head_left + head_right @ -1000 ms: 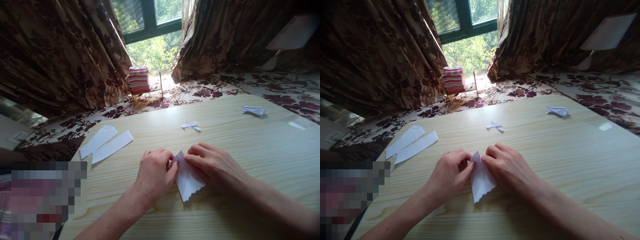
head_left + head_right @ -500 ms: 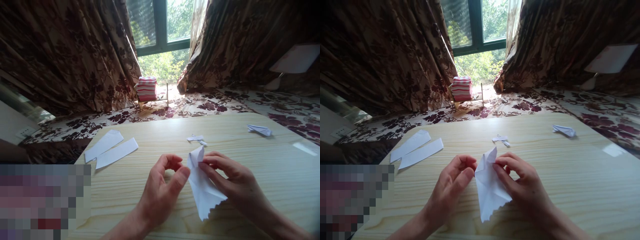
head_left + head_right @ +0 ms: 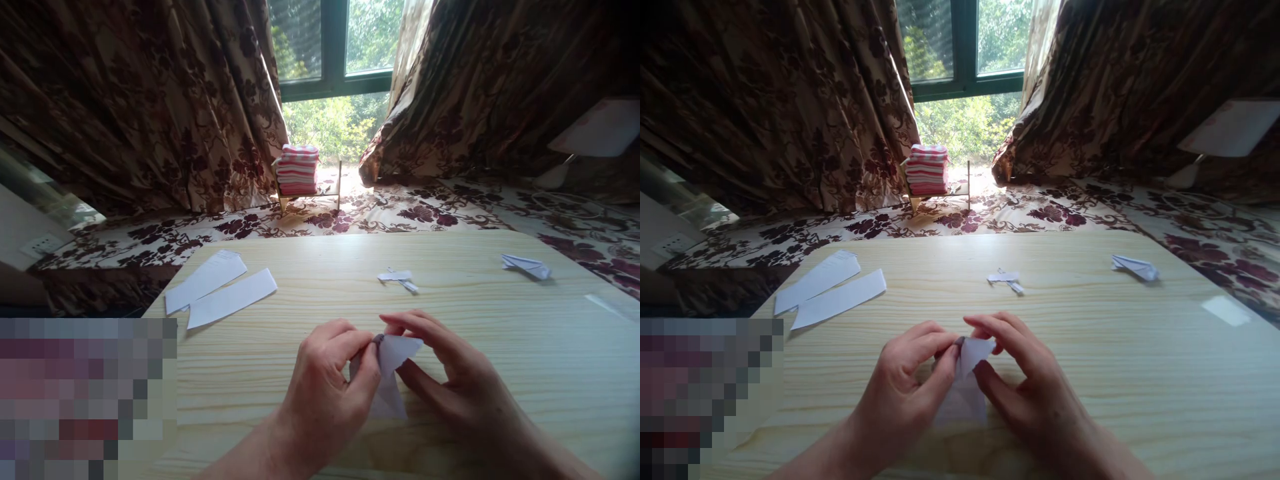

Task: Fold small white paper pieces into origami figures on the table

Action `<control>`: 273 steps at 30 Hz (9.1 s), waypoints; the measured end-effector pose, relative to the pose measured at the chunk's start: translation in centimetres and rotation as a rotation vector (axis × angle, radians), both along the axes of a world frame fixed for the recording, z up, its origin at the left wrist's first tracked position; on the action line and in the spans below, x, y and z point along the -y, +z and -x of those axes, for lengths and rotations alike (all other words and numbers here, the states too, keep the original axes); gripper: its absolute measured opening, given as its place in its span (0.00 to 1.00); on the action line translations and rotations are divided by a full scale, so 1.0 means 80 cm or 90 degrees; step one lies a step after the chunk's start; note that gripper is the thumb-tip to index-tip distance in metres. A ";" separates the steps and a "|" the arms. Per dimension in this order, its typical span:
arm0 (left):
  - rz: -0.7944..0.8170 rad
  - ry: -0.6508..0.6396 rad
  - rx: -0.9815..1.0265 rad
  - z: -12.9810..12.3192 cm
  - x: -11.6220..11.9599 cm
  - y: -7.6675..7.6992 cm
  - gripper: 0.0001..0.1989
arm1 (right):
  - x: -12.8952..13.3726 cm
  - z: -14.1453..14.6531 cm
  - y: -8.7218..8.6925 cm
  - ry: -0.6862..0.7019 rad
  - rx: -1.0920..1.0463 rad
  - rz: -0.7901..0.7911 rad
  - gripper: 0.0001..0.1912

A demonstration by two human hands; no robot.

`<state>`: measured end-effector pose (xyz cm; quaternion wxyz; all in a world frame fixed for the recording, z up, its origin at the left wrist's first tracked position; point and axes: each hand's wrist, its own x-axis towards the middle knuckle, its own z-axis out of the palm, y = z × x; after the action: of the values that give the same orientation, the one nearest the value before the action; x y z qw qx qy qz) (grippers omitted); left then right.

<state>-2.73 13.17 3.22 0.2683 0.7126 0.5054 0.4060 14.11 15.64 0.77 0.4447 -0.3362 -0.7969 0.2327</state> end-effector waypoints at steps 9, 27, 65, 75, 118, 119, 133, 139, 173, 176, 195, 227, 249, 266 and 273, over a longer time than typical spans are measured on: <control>-0.012 -0.068 0.002 -0.002 0.003 0.000 0.13 | -0.001 -0.002 0.010 0.043 -0.006 -0.025 0.21; 0.056 -0.044 -0.020 -0.004 0.004 -0.003 0.12 | -0.003 0.002 0.011 -0.010 -0.019 -0.012 0.12; 0.427 -0.063 0.499 0.002 -0.004 -0.002 0.12 | 0.008 -0.007 0.013 0.004 0.105 -0.208 0.22; 0.439 -0.065 0.511 0.004 -0.003 -0.002 0.11 | 0.008 -0.006 0.013 -0.004 0.130 -0.210 0.22; 0.000 0.023 -0.263 0.007 0.008 -0.016 0.02 | -0.009 -0.006 -0.010 -0.057 0.264 0.079 0.05; -0.008 0.018 -0.271 0.006 0.008 -0.018 0.02 | -0.009 -0.005 -0.010 -0.052 0.262 0.079 0.05; -0.103 -0.037 -0.403 0.016 0.015 -0.021 0.08 | -0.007 -0.004 -0.008 -0.034 0.281 0.074 0.07; -0.111 -0.058 -0.418 0.022 0.022 -0.018 0.08 | -0.004 -0.003 -0.010 -0.047 0.289 0.015 0.08; -0.103 -0.031 -0.506 0.010 0.031 -0.010 0.15 | -0.001 -0.007 -0.003 0.007 0.295 0.028 0.09; -0.104 -0.039 -0.517 0.011 0.031 -0.011 0.16 | -0.001 -0.008 0.000 0.025 0.308 0.026 0.11; -0.123 -0.062 -0.519 0.015 0.036 -0.018 0.13 | 0.004 -0.022 0.005 0.036 0.563 -0.331 0.12; -0.079 -0.084 -0.608 0.014 0.042 -0.010 0.12 | 0.011 -0.035 0.002 0.123 0.526 -0.279 0.03; -0.098 -0.048 -0.352 0.031 0.041 -0.007 0.05 | 0.021 -0.032 0.001 0.109 0.380 -0.100 0.10; 0.250 0.072 0.135 0.018 -0.003 0.016 0.13 | -0.011 0.003 0.022 -0.014 0.248 -0.026 0.08; 0.333 -0.032 0.372 0.018 -0.025 0.038 0.11 | -0.034 0.003 0.032 -0.014 -0.071 0.255 0.13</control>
<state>-4.15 15.17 6.25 0.5831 0.4870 0.4764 0.4425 13.86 18.35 3.31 0.4149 -0.4134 -0.7049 0.3999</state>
